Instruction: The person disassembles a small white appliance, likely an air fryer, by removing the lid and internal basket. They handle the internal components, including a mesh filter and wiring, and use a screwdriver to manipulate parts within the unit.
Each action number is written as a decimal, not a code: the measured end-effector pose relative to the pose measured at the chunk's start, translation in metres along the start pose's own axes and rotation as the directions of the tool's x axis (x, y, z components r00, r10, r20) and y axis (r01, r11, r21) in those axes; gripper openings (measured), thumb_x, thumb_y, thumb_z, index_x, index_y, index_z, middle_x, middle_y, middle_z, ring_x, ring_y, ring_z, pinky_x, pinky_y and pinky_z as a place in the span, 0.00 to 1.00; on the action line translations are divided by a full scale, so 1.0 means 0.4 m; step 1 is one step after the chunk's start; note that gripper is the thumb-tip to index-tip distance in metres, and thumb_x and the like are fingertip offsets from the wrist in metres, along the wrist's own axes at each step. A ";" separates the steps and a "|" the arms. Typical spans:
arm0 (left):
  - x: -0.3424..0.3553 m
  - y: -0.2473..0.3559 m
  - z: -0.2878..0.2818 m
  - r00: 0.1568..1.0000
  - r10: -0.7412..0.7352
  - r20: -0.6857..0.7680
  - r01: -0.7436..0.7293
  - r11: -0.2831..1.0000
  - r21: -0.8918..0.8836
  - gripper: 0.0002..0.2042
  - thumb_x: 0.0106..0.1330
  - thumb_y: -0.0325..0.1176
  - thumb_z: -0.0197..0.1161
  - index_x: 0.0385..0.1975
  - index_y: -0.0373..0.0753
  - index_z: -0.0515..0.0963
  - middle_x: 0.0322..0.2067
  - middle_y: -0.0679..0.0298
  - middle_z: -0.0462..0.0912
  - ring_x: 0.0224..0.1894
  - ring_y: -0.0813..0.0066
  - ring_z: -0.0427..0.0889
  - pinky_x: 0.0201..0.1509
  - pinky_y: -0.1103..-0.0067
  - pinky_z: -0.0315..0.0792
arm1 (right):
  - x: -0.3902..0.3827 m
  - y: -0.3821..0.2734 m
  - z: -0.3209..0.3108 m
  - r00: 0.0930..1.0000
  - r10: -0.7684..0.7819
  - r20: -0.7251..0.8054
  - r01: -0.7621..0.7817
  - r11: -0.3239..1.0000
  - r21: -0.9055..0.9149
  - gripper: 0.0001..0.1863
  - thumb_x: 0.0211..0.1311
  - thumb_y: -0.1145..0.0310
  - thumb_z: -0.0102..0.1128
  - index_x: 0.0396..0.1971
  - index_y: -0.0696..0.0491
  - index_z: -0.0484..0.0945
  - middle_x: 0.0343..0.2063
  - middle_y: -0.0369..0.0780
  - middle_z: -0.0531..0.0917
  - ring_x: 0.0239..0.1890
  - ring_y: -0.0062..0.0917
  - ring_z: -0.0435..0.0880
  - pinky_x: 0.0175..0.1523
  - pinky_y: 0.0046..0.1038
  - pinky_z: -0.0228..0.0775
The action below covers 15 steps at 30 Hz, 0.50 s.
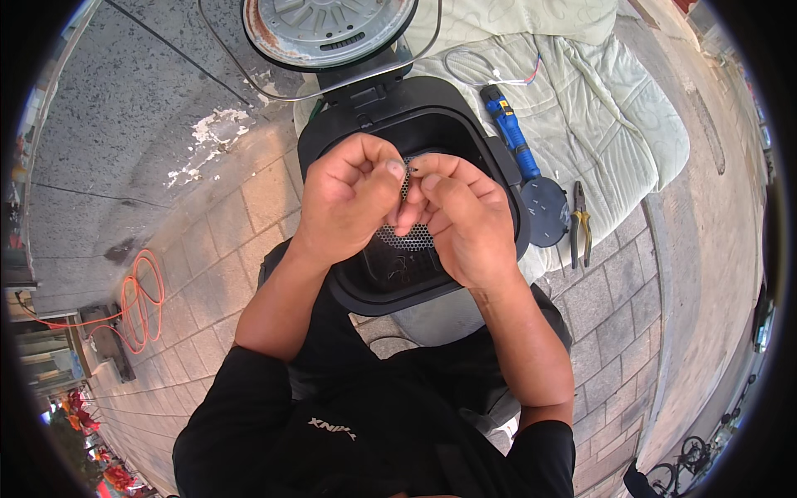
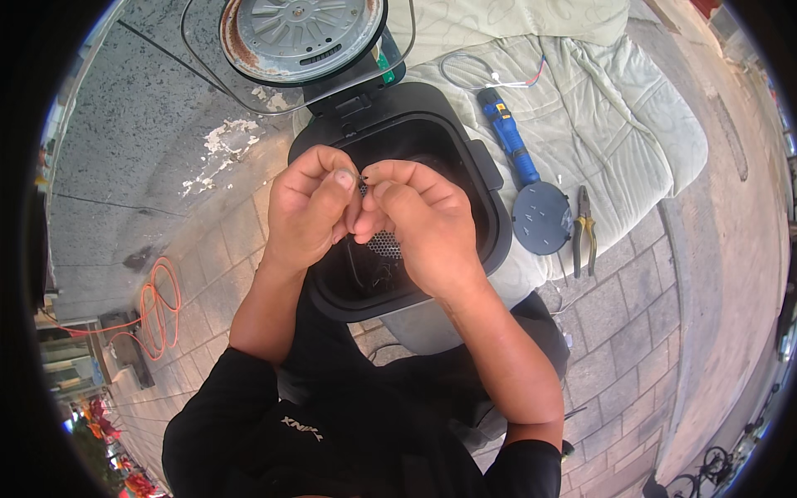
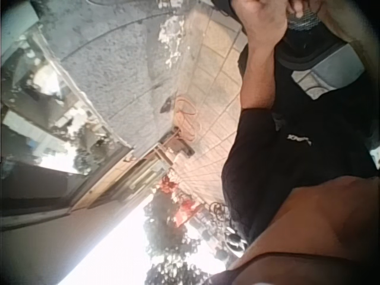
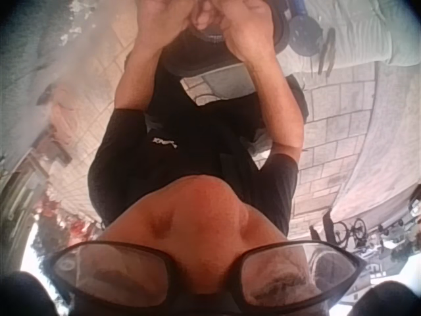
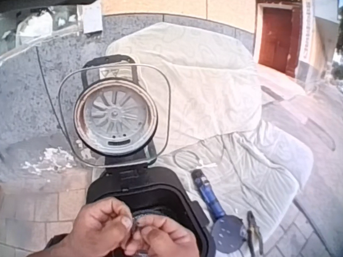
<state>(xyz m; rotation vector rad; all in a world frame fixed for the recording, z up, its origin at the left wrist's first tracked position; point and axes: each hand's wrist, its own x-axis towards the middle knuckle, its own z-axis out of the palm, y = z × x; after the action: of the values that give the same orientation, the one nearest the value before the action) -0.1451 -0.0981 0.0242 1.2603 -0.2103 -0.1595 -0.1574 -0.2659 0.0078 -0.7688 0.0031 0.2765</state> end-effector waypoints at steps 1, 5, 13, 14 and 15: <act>0.000 0.001 0.000 1.000 -0.003 -0.004 0.003 1.000 0.006 0.03 0.75 0.24 0.59 0.38 0.33 0.76 0.28 0.66 0.83 0.26 0.87 0.77 0.28 0.85 0.73 | 0.000 0.000 0.000 1.000 -0.001 0.008 0.001 1.000 0.006 0.09 0.73 0.76 0.55 0.44 0.64 0.81 0.30 0.42 0.85 0.29 0.23 0.85 0.39 0.26 0.82; 0.000 -0.014 -0.015 1.000 0.015 -0.016 -0.015 0.998 0.056 0.03 0.76 0.25 0.59 0.38 0.33 0.77 0.28 0.68 0.82 0.26 0.88 0.77 0.28 0.86 0.72 | 0.000 -0.002 0.007 1.000 -0.008 0.030 0.008 1.000 0.001 0.09 0.74 0.74 0.57 0.45 0.64 0.82 0.30 0.41 0.86 0.30 0.23 0.85 0.38 0.26 0.82; 0.000 -0.006 -0.001 1.000 0.011 -0.008 -0.010 0.996 0.088 0.06 0.76 0.27 0.57 0.39 0.32 0.78 0.27 0.68 0.81 0.24 0.88 0.76 0.23 0.88 0.68 | -0.002 0.000 -0.002 1.000 -0.023 0.011 0.024 0.995 -0.093 0.09 0.77 0.71 0.58 0.42 0.62 0.81 0.30 0.39 0.85 0.29 0.21 0.85 0.37 0.23 0.81; -0.001 -0.006 -0.007 1.000 -0.013 -0.017 0.014 0.997 0.072 0.06 0.76 0.27 0.57 0.40 0.31 0.78 0.27 0.68 0.80 0.23 0.88 0.77 0.22 0.87 0.68 | -0.002 0.000 -0.001 1.000 -0.018 0.007 0.018 0.996 -0.092 0.09 0.77 0.71 0.58 0.42 0.62 0.81 0.30 0.39 0.85 0.29 0.21 0.85 0.37 0.23 0.81; -0.002 -0.006 -0.010 0.999 -0.037 -0.024 0.038 0.998 0.056 0.07 0.76 0.28 0.56 0.40 0.31 0.79 0.27 0.68 0.80 0.23 0.87 0.77 0.21 0.87 0.67 | -0.002 0.001 -0.001 1.000 -0.013 0.002 0.013 0.996 -0.092 0.09 0.77 0.71 0.58 0.42 0.62 0.81 0.30 0.39 0.85 0.29 0.20 0.85 0.37 0.23 0.81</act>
<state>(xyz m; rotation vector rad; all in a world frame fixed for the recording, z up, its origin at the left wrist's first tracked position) -0.1448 -0.0949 0.0205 1.3225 -0.1724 -0.1719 -0.1580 -0.2660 0.0074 -0.8600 -0.0159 0.2664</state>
